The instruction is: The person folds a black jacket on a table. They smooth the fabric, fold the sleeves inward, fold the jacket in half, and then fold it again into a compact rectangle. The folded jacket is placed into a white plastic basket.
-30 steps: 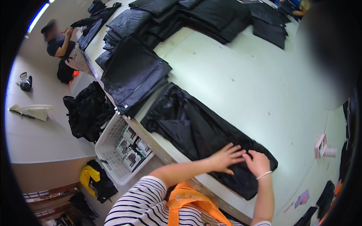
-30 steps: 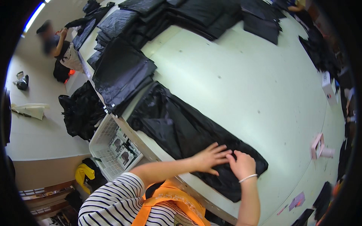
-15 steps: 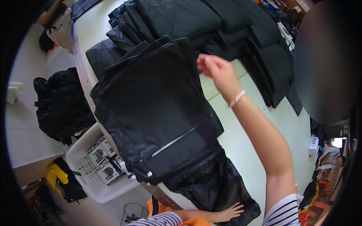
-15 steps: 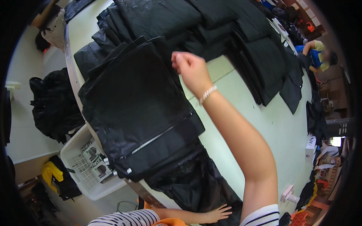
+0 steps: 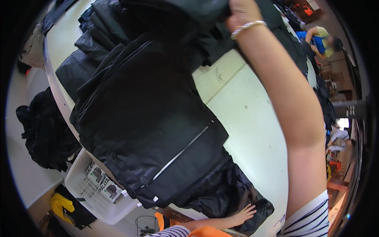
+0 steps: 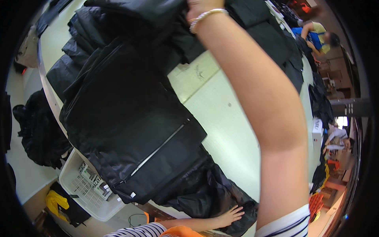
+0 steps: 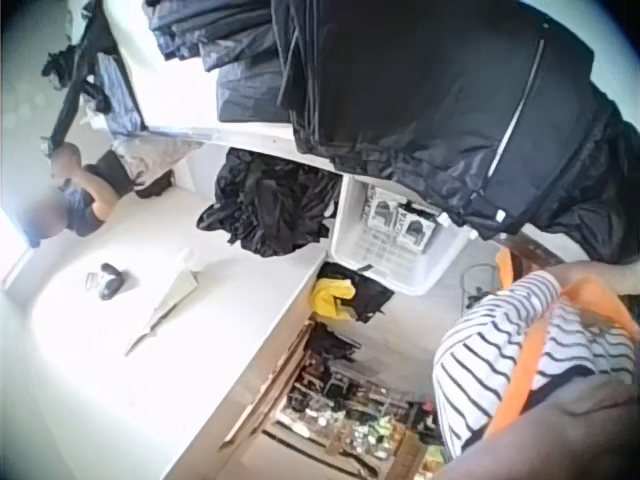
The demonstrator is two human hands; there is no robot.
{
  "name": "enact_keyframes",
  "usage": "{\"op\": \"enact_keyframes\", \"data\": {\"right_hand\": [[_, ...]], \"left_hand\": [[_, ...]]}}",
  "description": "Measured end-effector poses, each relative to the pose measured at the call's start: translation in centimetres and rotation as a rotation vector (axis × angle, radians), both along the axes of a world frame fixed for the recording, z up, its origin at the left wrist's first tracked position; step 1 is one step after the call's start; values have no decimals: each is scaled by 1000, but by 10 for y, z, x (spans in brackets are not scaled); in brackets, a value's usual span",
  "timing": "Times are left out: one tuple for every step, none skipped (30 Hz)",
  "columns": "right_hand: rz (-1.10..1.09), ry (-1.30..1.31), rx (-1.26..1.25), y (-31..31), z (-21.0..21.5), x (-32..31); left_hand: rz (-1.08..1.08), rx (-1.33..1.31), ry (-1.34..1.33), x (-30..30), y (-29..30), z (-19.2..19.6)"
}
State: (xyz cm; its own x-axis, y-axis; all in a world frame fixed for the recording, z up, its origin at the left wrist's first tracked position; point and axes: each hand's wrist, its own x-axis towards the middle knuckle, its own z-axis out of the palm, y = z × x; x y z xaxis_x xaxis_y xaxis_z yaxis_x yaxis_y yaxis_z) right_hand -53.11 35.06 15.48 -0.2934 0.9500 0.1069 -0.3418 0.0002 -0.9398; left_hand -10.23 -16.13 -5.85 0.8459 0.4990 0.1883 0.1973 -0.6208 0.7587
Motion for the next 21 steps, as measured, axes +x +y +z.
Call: {"op": "enact_keyframes", "data": {"right_hand": [[72,-31,-70,-7,28,18],[133,-53,-150,-14,48,48],[28,-159,-4,-17,65,97],[-81,-269,134,-27,82,149],[-128,-340,255,-55,99,196],[-159,-401,376,-88,114,234],[-203,-522,393,-119,131,270],[-250,-644,404,-149,145,306],[-335,-694,348,-178,155,341],[-405,-731,297,-204,160,372],[-430,-723,229,-228,162,406],[-465,-717,158,-256,163,438],[-461,-671,97,-283,164,463],[-468,-608,50,-307,165,486],[-506,-586,-24,-335,166,511],[-537,-557,-86,-360,166,534],[-540,-461,-104,-384,160,554],[-605,-379,-166,-406,153,576],[-619,-250,-246,-435,145,604],[-620,-101,-330,-461,123,638],[-649,-149,-341,-488,100,664]], "left_hand": [[34,14,-22,0,2,4],[65,17,-46,-4,5,7],[59,15,-55,-7,7,7],[47,7,-63,-10,7,9],[41,14,-46,-11,7,12],[51,23,-15,-13,13,9],[77,50,3,-17,18,11],[100,75,22,-20,22,14],[85,87,39,-21,21,17],[89,101,63,-22,25,18],[100,120,60,-21,26,19],[99,137,52,-21,24,20],[100,132,40,-21,26,22],[97,121,27,-23,25,25],[98,136,22,-23,23,28],[109,160,20,-22,26,30],[66,86,73,-20,30,30],[27,8,129,-21,27,29],[28,-227,2,-13,12,4],[312,-9,-334,-14,20,19],[299,-130,-419,-12,18,28]]}}
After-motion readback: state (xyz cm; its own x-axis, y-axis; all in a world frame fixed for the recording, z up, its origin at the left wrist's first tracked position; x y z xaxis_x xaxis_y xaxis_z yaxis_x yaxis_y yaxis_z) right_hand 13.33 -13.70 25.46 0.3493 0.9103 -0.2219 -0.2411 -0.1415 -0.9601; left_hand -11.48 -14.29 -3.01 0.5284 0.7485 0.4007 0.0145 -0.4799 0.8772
